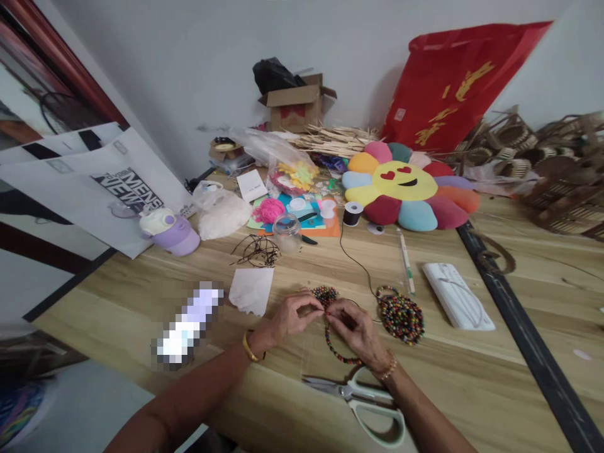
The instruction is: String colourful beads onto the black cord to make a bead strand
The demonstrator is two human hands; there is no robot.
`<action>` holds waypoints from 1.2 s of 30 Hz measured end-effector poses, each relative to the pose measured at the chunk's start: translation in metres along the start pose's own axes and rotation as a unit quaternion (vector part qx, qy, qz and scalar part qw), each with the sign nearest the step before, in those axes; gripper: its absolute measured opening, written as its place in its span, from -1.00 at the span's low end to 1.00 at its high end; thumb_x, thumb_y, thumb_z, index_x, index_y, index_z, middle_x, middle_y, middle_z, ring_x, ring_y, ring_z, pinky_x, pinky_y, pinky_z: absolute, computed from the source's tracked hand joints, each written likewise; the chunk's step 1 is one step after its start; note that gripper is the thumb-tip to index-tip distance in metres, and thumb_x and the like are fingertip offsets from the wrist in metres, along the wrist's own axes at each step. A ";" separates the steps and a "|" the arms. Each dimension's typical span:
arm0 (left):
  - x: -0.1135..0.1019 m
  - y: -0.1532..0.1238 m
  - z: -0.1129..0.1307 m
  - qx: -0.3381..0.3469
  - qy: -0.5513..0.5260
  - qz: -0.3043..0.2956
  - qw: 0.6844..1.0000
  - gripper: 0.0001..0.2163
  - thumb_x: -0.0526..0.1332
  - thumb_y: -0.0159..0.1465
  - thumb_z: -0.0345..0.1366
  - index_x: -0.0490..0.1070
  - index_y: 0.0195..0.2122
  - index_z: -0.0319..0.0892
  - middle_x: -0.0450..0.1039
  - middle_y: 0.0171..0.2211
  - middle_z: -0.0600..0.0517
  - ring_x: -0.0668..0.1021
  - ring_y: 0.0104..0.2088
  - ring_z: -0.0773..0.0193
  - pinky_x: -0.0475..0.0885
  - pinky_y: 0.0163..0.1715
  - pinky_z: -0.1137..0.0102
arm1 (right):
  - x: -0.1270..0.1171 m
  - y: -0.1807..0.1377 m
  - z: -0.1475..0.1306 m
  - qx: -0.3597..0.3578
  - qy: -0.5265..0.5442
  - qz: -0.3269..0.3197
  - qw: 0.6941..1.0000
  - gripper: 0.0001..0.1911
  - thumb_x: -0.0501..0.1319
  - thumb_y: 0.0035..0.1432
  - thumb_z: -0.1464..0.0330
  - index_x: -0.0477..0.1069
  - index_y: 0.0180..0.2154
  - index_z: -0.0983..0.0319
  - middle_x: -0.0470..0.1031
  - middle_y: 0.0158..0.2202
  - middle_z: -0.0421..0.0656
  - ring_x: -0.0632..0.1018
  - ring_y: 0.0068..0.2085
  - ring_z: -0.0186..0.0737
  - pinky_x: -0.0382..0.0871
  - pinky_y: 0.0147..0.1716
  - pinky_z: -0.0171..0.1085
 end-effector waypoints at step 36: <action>-0.005 0.001 0.003 -0.013 -0.054 0.013 0.998 -0.91 0.26 0.18 -0.33 0.49 -0.43 -0.22 0.53 -0.44 -0.04 0.52 -0.38 0.25 0.41 -0.23 0.35 | -0.001 -0.002 0.014 0.051 0.060 0.018 0.997 -0.73 0.19 0.16 0.16 0.40 -0.35 0.26 0.45 -0.49 -0.16 0.46 -0.50 -0.29 0.37 -0.50 -0.37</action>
Point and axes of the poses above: each hand's wrist, its own y-axis towards the middle knuckle, its own x-axis out of the palm, z = x × y, the point moved 10 cm from there along y, towards the middle knuckle
